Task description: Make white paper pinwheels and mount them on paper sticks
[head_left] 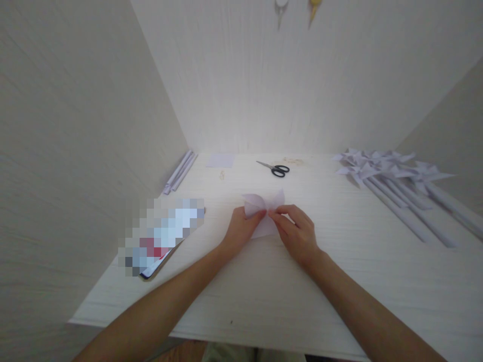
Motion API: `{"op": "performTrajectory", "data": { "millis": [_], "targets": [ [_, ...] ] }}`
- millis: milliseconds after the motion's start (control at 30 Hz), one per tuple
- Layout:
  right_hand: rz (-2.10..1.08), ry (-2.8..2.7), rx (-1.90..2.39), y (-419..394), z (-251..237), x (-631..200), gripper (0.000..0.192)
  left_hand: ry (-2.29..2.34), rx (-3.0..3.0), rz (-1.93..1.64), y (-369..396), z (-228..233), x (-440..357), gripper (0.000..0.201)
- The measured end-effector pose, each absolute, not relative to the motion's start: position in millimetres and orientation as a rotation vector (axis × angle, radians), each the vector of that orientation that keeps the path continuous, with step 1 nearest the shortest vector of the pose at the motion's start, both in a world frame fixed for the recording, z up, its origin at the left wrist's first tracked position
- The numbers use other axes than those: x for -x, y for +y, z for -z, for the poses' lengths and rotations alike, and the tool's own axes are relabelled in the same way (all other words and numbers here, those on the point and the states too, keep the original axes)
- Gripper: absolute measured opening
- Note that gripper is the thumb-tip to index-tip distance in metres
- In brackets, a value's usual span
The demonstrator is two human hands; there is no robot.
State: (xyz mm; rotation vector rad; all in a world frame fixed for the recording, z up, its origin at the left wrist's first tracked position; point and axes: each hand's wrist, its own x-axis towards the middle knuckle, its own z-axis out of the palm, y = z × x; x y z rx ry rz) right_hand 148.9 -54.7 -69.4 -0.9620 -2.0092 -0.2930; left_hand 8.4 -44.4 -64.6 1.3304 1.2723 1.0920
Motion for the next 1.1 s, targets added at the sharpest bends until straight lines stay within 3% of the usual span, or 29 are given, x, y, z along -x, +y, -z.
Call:
{"op": "performTrajectory", "data": {
  "millis": [733,1100],
  "targets": [
    [0.161,-2.057,1.076,-49.9,71.5,-142.5,0.019,1.224,-1.235,-1.162,-42.1,66.6,-6.8,0.023],
    [0.220,-2.205,1.075,-53.2,65.8,-142.8,0.025,0.986,-1.005,-1.219,-40.0,70.4,-7.0,0.028]
  ]
}}
